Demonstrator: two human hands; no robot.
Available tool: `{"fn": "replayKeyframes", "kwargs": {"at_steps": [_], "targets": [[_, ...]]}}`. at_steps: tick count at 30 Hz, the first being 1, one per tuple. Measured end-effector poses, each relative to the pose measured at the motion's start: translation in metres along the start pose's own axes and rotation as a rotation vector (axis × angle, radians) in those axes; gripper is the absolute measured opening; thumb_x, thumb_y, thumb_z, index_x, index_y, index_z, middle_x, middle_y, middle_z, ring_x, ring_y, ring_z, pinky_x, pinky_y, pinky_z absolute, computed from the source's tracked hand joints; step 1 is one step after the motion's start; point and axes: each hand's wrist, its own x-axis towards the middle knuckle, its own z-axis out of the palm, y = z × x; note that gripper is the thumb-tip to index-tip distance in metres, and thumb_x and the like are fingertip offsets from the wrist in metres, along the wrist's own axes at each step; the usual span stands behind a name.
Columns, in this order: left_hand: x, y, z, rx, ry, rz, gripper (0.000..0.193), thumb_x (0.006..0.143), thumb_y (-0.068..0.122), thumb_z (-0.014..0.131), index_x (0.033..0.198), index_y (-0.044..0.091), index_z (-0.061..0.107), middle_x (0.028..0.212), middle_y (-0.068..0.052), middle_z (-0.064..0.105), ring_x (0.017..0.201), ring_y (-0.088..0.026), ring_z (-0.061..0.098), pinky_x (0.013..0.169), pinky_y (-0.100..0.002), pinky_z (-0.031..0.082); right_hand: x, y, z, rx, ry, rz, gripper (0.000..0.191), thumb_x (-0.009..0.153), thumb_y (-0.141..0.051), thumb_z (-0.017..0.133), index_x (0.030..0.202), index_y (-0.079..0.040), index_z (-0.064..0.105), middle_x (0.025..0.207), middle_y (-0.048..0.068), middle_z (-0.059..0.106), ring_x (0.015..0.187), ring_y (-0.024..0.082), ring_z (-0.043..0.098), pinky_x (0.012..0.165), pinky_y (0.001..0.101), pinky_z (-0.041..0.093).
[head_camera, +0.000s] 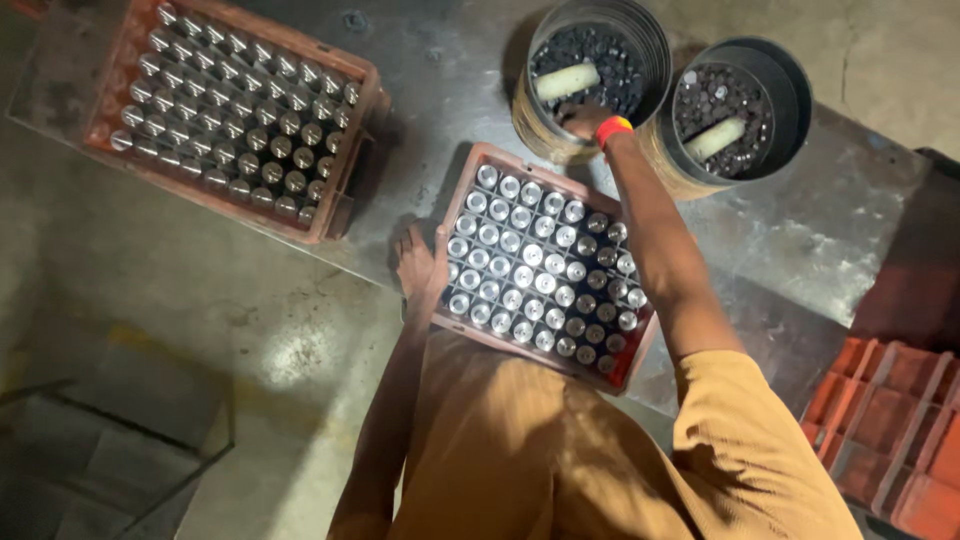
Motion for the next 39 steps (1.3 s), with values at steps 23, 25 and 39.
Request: {"fn": "replayKeyframes", "kwargs": {"at_steps": [23, 25, 39], "targets": [[0.003, -0.008, 0.0, -0.039, 0.032, -0.046, 0.075, 0.097, 0.061, 0.052, 0.143, 0.002, 0.051, 0.124, -0.032, 0.062, 0.104, -0.054, 0.062, 0.088, -0.06, 0.049, 0.0, 0.018, 0.021, 0.161, 0.616, 0.027, 0.026, 0.083, -0.019, 0.072, 0.107, -0.01, 0.076, 0.1, 0.027, 0.072, 0.094, 0.047, 0.069, 0.081, 0.0535, 0.055], [0.002, -0.009, 0.002, -0.076, 0.033, 0.044, 0.067, 0.101, 0.058, 0.049, 0.139, 0.003, 0.054, 0.125, -0.031, 0.063, 0.108, -0.054, 0.061, 0.089, -0.059, 0.049, 0.004, 0.019, 0.021, 0.181, 0.604, 0.072, 0.027, 0.081, -0.021, 0.074, 0.105, -0.01, 0.076, 0.101, 0.027, 0.072, 0.096, 0.046, 0.07, 0.082, 0.0527, 0.056], [-0.013, 0.008, -0.021, -0.383, -0.108, 0.352, 0.038, 0.097, 0.035, 0.063, 0.122, 0.006, 0.062, 0.119, -0.019, 0.069, 0.114, -0.039, 0.065, 0.097, -0.05, 0.048, -0.073, 0.002, 0.074, 1.679, 1.038, 0.116, 0.036, 0.105, -0.043, 0.063, 0.089, -0.011, 0.064, 0.07, -0.003, 0.059, 0.051, 0.006, 0.048, 0.045, 0.0252, 0.033]]}}
